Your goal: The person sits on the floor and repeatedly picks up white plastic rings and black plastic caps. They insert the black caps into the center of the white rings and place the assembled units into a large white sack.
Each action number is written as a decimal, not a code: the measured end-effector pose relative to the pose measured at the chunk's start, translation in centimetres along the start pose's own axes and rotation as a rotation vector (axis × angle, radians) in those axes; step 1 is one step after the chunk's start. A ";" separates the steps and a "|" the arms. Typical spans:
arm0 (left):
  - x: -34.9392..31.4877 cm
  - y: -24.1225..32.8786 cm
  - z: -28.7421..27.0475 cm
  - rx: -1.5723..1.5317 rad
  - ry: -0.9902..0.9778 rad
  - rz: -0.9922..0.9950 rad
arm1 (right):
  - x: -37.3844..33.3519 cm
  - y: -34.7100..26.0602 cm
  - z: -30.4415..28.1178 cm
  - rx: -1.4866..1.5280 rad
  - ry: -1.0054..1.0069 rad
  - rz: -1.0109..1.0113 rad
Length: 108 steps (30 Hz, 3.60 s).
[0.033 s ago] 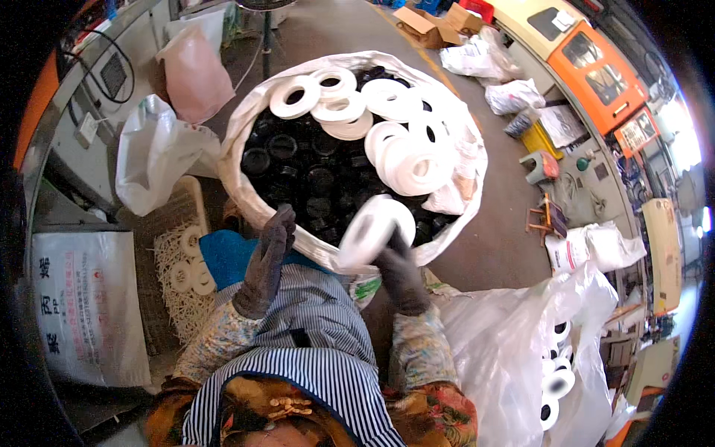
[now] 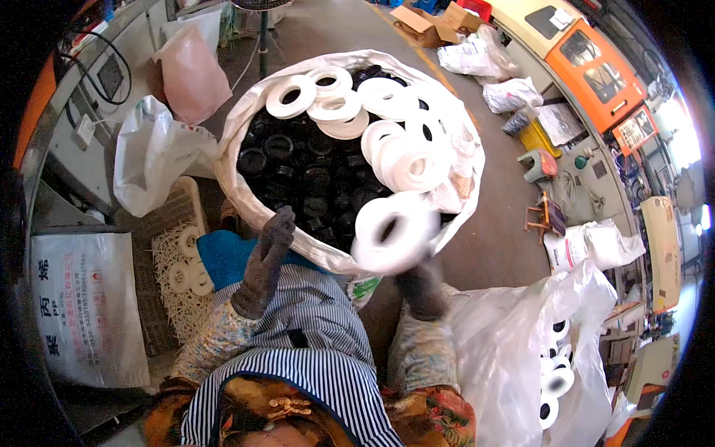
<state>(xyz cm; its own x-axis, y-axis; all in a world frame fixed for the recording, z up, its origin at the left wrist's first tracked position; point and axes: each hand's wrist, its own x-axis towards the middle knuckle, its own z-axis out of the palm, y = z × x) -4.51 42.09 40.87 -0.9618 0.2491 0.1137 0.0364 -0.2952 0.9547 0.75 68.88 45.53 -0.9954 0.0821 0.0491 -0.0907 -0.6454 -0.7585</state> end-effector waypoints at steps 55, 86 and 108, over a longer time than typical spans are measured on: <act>0.7 -0.6 2.2 -0.244 -0.245 -0.208 | 1.8 1.2 6.7 -1.741 -0.547 -0.353; 0.9 -0.2 1.8 -0.307 -0.337 -0.278 | 2.3 0.7 5.0 -1.663 -0.693 -0.366; -0.5 0.0 4.6 0.262 -0.108 0.218 | 1.0 6.3 2.6 -0.782 -0.127 0.121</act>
<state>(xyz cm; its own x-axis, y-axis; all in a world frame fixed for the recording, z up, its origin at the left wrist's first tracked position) -2.79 46.23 42.09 -0.8900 0.3065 0.3377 0.3195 -0.1093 0.9413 -0.91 62.95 42.50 -0.9971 -0.0718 -0.0252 0.0195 0.0794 -0.9967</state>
